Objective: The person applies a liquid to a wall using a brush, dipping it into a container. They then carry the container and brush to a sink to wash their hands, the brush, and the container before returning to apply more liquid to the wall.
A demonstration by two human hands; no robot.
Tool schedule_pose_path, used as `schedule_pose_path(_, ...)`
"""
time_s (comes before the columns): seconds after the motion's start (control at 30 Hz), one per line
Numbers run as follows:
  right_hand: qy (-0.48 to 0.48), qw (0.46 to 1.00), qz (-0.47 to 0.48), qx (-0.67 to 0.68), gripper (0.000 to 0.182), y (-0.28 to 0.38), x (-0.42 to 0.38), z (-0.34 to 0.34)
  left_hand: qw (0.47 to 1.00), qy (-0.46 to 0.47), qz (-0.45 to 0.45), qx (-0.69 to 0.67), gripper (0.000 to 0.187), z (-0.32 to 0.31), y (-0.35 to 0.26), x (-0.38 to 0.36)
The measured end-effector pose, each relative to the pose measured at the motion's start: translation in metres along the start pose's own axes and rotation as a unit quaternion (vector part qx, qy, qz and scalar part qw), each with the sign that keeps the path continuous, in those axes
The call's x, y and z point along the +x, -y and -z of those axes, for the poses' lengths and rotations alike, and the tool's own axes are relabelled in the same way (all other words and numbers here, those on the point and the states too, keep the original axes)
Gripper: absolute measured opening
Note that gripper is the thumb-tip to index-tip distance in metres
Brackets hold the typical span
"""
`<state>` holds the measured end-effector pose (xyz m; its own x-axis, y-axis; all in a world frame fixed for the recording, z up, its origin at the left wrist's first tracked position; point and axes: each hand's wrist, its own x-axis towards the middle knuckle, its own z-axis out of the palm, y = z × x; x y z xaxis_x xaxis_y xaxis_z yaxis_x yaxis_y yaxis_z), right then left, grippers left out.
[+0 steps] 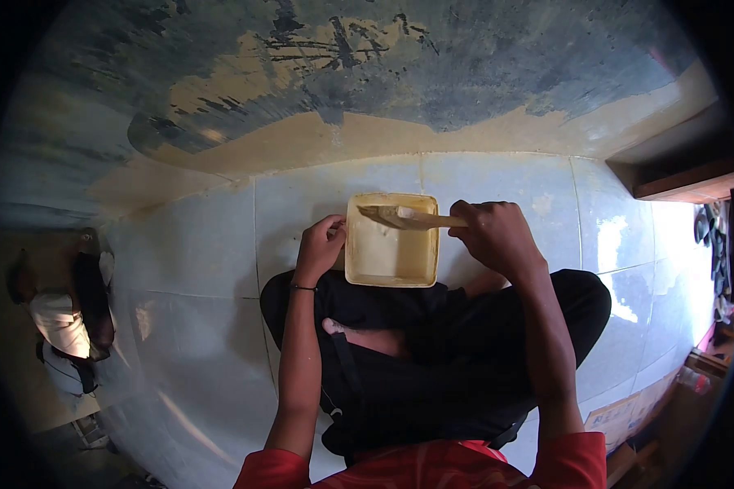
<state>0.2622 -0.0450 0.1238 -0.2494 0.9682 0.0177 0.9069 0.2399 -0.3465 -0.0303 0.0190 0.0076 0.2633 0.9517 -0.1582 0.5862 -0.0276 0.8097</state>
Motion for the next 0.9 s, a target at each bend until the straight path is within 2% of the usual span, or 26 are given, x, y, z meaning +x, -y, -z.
schedule_pose_path(0.03, 0.008, 1.0, -0.02, -0.009, 0.019, 0.0, 0.0, 0.0, 1.0, -0.001, -0.002, 0.006, 0.023, 0.0, -0.002, 0.0)
schedule_pose_path(0.17, 0.011, 0.999, 0.002, -0.035, 0.019, 0.004, -0.001, -0.014, 1.0, 0.005, 0.008, 0.009, 0.023, 0.001, -0.004, -0.001)
schedule_pose_path(0.27, 0.049, 0.997, 0.051, 0.017, 0.018, 0.006, 0.0, -0.016, 1.0, 0.0, -0.007, 0.005, 0.023, 0.0, 0.002, 0.0)
schedule_pose_path(0.37, 0.044, 0.998, 0.038, -0.001, 0.018, 0.006, 0.001, -0.015, 1.0, 0.001, -0.005, -0.008, 0.023, -0.001, 0.005, 0.0)
schedule_pose_path(0.47, 0.044, 0.998, -0.014, -0.039, 0.017, 0.007, 0.0, -0.015, 1.0, 0.004, -0.003, -0.007, 0.023, -0.001, 0.006, 0.001)
schedule_pose_path(0.67, 0.063, 0.996, 0.056, 0.009, 0.015, 0.006, -0.001, -0.023, 1.0, -0.004, -0.014, -0.005, 0.023, -0.001, 0.007, 0.0)
schedule_pose_path(0.83, 0.046, 0.998, -0.025, -0.046, 0.015, 0.007, -0.001, -0.015, 1.0, 0.004, -0.006, -0.009, 0.023, 0.0, 0.002, 0.0)
schedule_pose_path(0.9, 0.055, 0.998, -0.002, -0.04, 0.016, 0.009, -0.003, -0.019, 1.0, 0.002, -0.01, -0.003, 0.023, 0.0, 0.002, 0.0)
